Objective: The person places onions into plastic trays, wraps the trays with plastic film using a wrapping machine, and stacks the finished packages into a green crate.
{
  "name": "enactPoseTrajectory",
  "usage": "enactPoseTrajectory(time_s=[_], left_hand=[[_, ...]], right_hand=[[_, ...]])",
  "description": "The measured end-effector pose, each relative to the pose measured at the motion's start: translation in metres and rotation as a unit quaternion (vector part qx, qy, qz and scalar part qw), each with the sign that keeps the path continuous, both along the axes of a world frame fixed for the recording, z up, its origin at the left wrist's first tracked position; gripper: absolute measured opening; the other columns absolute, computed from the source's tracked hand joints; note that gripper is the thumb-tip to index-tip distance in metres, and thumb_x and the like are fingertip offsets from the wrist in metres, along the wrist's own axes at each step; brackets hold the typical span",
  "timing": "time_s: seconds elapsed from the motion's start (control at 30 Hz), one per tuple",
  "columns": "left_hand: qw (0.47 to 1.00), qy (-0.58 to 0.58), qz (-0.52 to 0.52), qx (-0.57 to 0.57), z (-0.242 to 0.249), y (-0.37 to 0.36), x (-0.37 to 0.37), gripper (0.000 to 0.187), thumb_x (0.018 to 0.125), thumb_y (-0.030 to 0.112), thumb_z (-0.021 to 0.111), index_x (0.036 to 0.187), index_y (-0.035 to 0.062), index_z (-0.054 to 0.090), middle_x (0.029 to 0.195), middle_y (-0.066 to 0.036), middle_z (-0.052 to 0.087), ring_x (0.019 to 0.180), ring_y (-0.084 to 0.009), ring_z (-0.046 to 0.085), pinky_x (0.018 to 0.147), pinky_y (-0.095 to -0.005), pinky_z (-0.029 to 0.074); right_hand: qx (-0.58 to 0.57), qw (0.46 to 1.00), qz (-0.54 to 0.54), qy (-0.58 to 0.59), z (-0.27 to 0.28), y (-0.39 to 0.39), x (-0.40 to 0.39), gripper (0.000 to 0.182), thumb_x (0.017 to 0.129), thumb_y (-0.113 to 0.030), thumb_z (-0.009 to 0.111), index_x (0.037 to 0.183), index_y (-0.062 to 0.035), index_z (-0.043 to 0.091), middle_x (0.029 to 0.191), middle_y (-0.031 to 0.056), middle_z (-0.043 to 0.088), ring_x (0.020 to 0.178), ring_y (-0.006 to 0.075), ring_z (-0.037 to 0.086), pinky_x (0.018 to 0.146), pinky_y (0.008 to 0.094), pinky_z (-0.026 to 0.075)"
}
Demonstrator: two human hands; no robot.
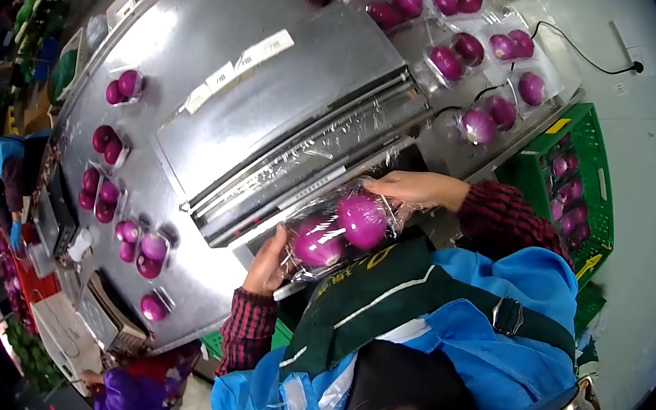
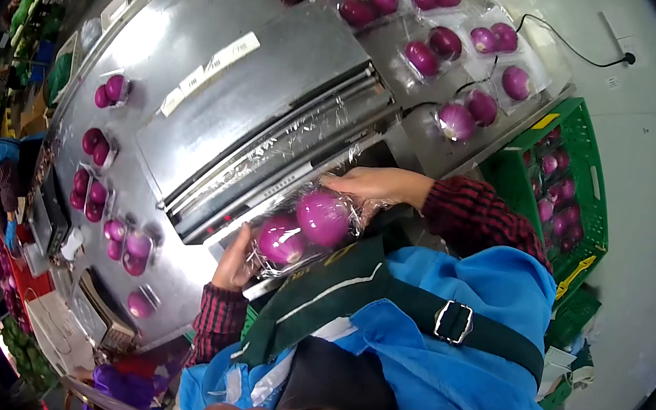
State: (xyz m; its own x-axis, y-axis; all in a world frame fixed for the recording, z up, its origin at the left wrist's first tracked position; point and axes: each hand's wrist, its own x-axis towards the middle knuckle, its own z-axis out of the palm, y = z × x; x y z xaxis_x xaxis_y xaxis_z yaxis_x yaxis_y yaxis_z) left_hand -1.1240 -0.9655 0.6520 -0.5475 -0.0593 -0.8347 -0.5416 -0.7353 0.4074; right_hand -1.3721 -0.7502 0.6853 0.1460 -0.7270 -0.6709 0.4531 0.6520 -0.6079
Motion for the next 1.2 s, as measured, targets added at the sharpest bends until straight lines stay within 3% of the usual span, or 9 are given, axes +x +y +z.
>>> enactPoseTrajectory(time_s=[0.13,0.37,0.6,0.7,0.77,0.83,1.1,1.17,1.2], left_hand=[[0.993,0.105,-0.052,0.003,0.025,0.036,0.056,0.04,0.092,0.033,0.051,0.109,-0.0033,0.055,0.102,-0.007,0.061,0.093,-0.0159,0.057,0.091,-0.0312,0.044],[0.956,-0.011,0.209,-0.207,0.032,0.076,0.081,0.029,0.096,0.028,0.046,0.077,0.0064,0.054,0.058,0.001,0.048,0.051,-0.0066,0.042,0.047,-0.0212,0.035],[0.978,-0.015,-0.039,-0.206,-0.055,0.102,0.099,0.024,0.092,0.024,0.051,0.083,0.0041,0.061,0.067,0.0,0.053,0.058,-0.0077,0.046,0.051,-0.0218,0.036],[0.867,0.231,-0.218,-0.384,-0.099,0.112,0.071,0.024,0.084,0.016,0.06,0.103,0.0003,0.06,0.09,-0.006,0.063,0.078,-0.0153,0.059,0.068,-0.0263,0.048],[0.856,0.245,-0.158,-0.428,-0.072,0.125,0.045,0.03,0.081,0.012,0.063,0.109,0.0015,0.057,0.1,-0.008,0.062,0.09,-0.0168,0.06,0.078,-0.0276,0.048],[0.704,0.33,-0.29,-0.558,-0.066,0.126,0.046,0.041,0.081,0.016,0.065,0.116,0.0003,0.052,0.103,-0.008,0.061,0.094,-0.0182,0.059,0.082,-0.0308,0.048],[0.895,0.242,-0.215,-0.306,0.063,0.134,0.017,0.058,0.085,0.036,0.061,0.125,-0.002,0.043,0.114,-0.01,0.057,0.106,-0.021,0.054,0.09,-0.0343,0.043],[0.969,0.232,0.081,0.001,0.049,0.138,0.04,0.085,0.083,0.063,0.047,0.136,-0.0004,0.028,0.132,-0.018,0.041,0.118,-0.0257,0.045,0.099,-0.037,0.037],[0.969,0.217,-0.045,-0.111,0.063,0.146,0.033,0.1,0.076,0.077,0.032,0.136,-0.0021,0.028,0.133,-0.019,0.039,0.121,-0.0268,0.042,0.102,-0.0392,0.034]], right_hand=[[0.001,0.996,-0.076,0.049,0.005,0.054,0.025,0.04,0.095,-0.035,0.044,0.097,0.0023,0.058,0.08,0.0089,0.063,0.069,0.0144,0.062,0.061,0.025,0.052],[0.022,0.906,-0.297,0.3,0.002,0.063,0.047,0.025,0.094,-0.02,0.047,0.077,-0.0029,0.055,0.058,-0.0017,0.05,0.047,0.005,0.043,0.044,0.0198,0.035],[0.092,0.963,-0.19,0.169,-0.137,0.135,0.104,0.017,0.087,-0.017,0.057,0.078,-0.0028,0.059,0.064,-0.0001,0.055,0.056,0.0073,0.05,0.049,0.0226,0.04],[-0.11,0.969,-0.214,0.05,-0.167,0.096,0.139,0.026,0.084,-0.019,0.06,0.104,-0.0022,0.059,0.095,0.0042,0.061,0.082,0.0075,0.055,0.071,0.0249,0.046],[-0.127,0.968,-0.216,0.01,-0.158,0.083,0.141,0.022,0.084,-0.018,0.06,0.1,-0.003,0.058,0.092,0.0034,0.059,0.081,0.0076,0.055,0.07,0.0246,0.046],[-0.142,0.964,-0.213,-0.07,-0.129,0.081,0.141,0.013,0.085,-0.015,0.059,0.092,-0.0046,0.055,0.086,0.0016,0.056,0.078,0.0077,0.053,0.068,0.0242,0.046],[-0.209,0.938,-0.213,-0.178,-0.038,0.082,0.117,0.022,0.087,-0.025,0.057,0.083,-0.0044,0.052,0.078,-0.0002,0.05,0.078,0.0083,0.051,0.072,0.0223,0.043],[-0.294,0.922,-0.221,-0.125,-0.057,0.082,0.119,0.03,0.092,-0.03,0.047,0.097,-0.0013,0.054,0.09,0.0022,0.054,0.089,0.0104,0.052,0.082,0.025,0.041],[-0.333,0.913,-0.22,-0.083,-0.066,0.073,0.122,0.036,0.096,-0.031,0.039,0.103,-0.0002,0.055,0.098,0.0036,0.055,0.095,0.0104,0.05,0.086,0.0268,0.039]])
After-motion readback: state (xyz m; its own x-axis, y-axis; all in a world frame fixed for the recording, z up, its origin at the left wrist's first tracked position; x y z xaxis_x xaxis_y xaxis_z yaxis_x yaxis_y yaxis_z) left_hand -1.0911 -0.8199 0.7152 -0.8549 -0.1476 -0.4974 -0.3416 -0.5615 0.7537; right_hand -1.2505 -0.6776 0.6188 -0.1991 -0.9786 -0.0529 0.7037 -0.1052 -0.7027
